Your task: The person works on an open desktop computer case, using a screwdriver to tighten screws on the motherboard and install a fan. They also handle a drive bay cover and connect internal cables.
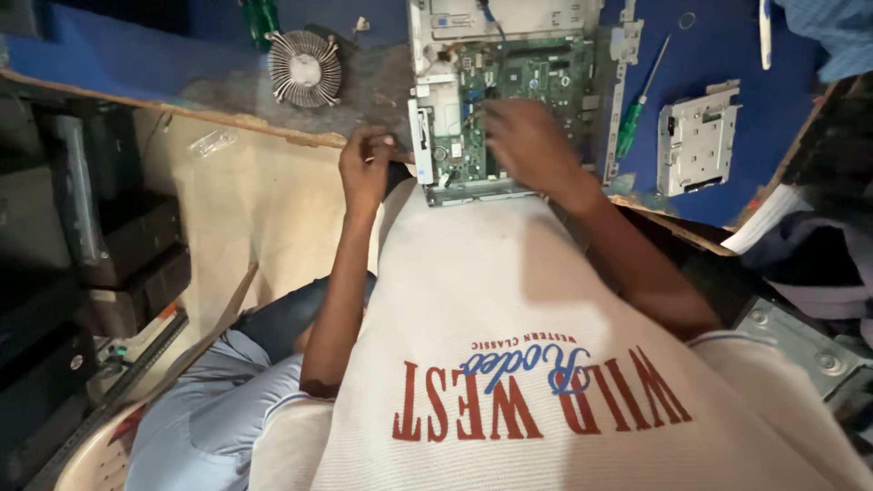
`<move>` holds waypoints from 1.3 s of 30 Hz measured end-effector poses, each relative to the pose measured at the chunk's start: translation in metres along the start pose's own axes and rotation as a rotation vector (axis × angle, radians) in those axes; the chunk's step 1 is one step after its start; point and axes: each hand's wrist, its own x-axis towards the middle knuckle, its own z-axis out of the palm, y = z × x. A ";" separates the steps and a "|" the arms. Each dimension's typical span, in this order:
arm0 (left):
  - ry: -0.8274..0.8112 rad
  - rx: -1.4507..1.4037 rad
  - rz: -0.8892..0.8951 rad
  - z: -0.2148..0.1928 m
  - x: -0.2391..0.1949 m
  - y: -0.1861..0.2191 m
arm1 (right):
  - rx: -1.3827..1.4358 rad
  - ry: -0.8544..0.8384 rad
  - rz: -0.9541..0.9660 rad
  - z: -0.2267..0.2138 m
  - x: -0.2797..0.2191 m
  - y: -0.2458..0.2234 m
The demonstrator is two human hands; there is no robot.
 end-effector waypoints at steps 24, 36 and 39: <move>-0.160 -0.055 -0.115 0.060 -0.039 0.089 | 0.011 0.038 1.169 -0.103 -0.195 0.116; -0.537 -0.252 -0.220 0.110 -0.043 0.137 | 0.219 0.167 0.774 -0.066 -0.009 -0.053; -0.320 -0.266 -0.125 0.069 -0.028 0.115 | 0.329 0.094 0.518 -0.056 0.016 -0.077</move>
